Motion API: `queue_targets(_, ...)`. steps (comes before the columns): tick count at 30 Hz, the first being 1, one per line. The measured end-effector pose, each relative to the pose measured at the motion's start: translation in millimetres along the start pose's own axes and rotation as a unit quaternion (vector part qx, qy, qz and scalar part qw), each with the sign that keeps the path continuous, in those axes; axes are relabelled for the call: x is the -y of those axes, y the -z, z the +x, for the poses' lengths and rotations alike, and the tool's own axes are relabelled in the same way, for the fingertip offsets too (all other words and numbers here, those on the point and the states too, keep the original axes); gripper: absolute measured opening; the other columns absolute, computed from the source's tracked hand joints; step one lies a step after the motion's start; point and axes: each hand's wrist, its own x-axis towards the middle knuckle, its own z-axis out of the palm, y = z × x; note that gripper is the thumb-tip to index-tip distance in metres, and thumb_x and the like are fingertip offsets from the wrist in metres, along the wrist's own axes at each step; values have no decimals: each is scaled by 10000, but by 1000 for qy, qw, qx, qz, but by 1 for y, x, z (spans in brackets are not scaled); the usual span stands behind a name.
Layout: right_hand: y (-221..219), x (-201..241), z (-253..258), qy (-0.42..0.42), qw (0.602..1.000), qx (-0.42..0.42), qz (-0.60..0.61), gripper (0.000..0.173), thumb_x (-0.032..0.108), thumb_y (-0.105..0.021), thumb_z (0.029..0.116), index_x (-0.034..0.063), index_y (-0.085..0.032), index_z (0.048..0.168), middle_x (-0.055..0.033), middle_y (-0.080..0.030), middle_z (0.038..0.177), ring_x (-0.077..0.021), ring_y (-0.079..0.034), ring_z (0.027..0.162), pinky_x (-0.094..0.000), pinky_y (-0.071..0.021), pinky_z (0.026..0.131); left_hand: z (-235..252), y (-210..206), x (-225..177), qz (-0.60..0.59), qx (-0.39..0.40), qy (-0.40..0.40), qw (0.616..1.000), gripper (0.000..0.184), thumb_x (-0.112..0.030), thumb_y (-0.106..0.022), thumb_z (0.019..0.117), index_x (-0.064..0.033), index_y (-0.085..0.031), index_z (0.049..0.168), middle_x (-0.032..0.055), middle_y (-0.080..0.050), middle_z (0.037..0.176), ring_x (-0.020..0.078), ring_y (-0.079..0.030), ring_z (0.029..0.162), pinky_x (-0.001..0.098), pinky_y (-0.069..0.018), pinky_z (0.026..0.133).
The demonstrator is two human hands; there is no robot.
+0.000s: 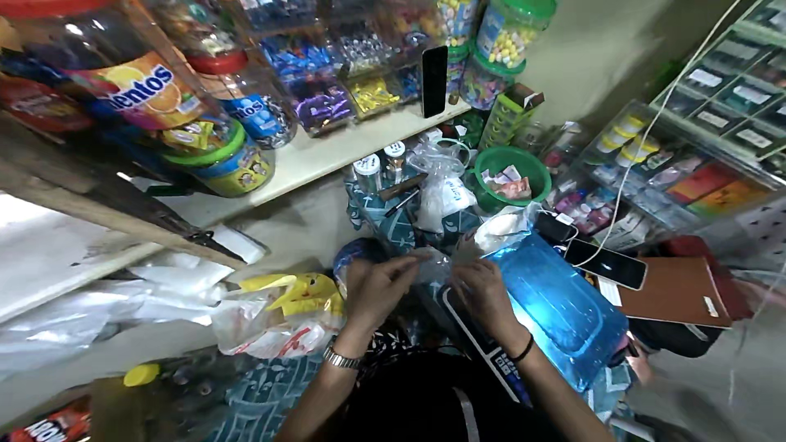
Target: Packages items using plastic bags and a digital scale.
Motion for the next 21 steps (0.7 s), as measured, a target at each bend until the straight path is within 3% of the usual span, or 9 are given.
queue_targets(2, -1, 2, -1, 0, 1000, -22, -18, 165, 136, -654, 956, 42, -785, 993, -79, -782, 931, -258, -752, 900, -508, -535, 959, 1, -2, 2, 94, -29, -43, 994, 322, -356, -625, 1000, -82, -762, 1100, 59, -630, 1368, 68, -643, 1089, 252, -544, 889)
queue_targets(5, -1, 4, 0, 0, 999, -33, -38, 161, 137, -655, 953, 46, -786, 971, -76, -779, 898, -251, -750, 866, -500, -544, 929, 0, -8, 3, 199, -85, -125, 968, 453, -601, -714, 851, -185, -791, 1011, 153, -408, 1593, 348, -366, 1466, 550, -352, 1142)
queue_targets(7, -4, 5, -2, -2, 998, -39, -41, 162, 140, -658, 948, 46, -789, 958, -77, -778, 888, -250, -748, 860, -493, -543, 925, -1, -15, 1, 198, -111, -160, 961, 371, -530, -749, 864, -179, -808, 966, 159, -410, 1593, 379, -308, 1498, 582, -319, 1165)
queue_targets(9, -7, 4, -4, -9, 998, -41, -37, 174, 155, -655, 955, 57, -799, 949, -72, -782, 894, -244, -750, 873, -487, -544, 925, 0, -18, 0, 146, -127, -162, 968, 263, -375, -749, 908, -120, -812, 926, 146, -496, 1523, 254, -434, 1428, 429, -424, 1130)
queue_targets(11, -9, 2, -8, -19, 999, -31, -24, 190, 178, -651, 966, 71, -806, 947, -69, -783, 901, -241, -750, 888, -487, -545, 920, -1, -15, -3, 101, -110, -144, 978, 229, -293, -743, 920, -71, -801, 931, 147, -559, 1445, 124, -581, 1253, 275, -519, 1005)
queue_targets(13, -7, 2, -9, -35, 999, 1, -9, 224, 214, -631, 990, 74, -805, 980, -71, -782, 920, -251, -747, 911, -508, -537, 929, -3, -13, -5, 78, -85, -136, 984, 229, -260, -732, 933, -41, -794, 948, 155, -590, 1401, 86, -619, 1179, 226, -534, 962)
queue_targets(16, 7, 3, -4, -50, 997, 54, 33, 417, 320, -674, 969, 14, -712, 1250, -133, -742, 1190, -326, -708, 1090, -586, -501, 984, -5, -13, -1, 110, -71, -165, 977, 212, -263, -720, 941, -70, -805, 953, 176, -609, 1374, 156, -615, 1219, 292, -524, 1012)
queue_targets(18, 22, 6, 3, -27, 996, 49, 64, 590, 398, -694, 948, 25, -605, 1397, -184, -619, 1400, -374, -611, 1256, -612, -471, 1021, -5, -12, 0, 176, -66, -204, 961, 202, -265, -689, 960, -106, -814, 953, 206, -594, 1395, 306, -548, 1318, 459, -455, 1099)
queue_targets(21, 34, 16, 16, 41, 997, 55, 19, 323, 230, -672, 943, 162, -714, 1255, -212, -547, 1462, -445, -518, 1331, -652, -433, 1026, -5, -16, 2, 288, -62, -267, 918, 202, -253, -639, 988, -157, -810, 942, 221, -584, 1415, 441, -478, 1373, 586, -411, 1104)
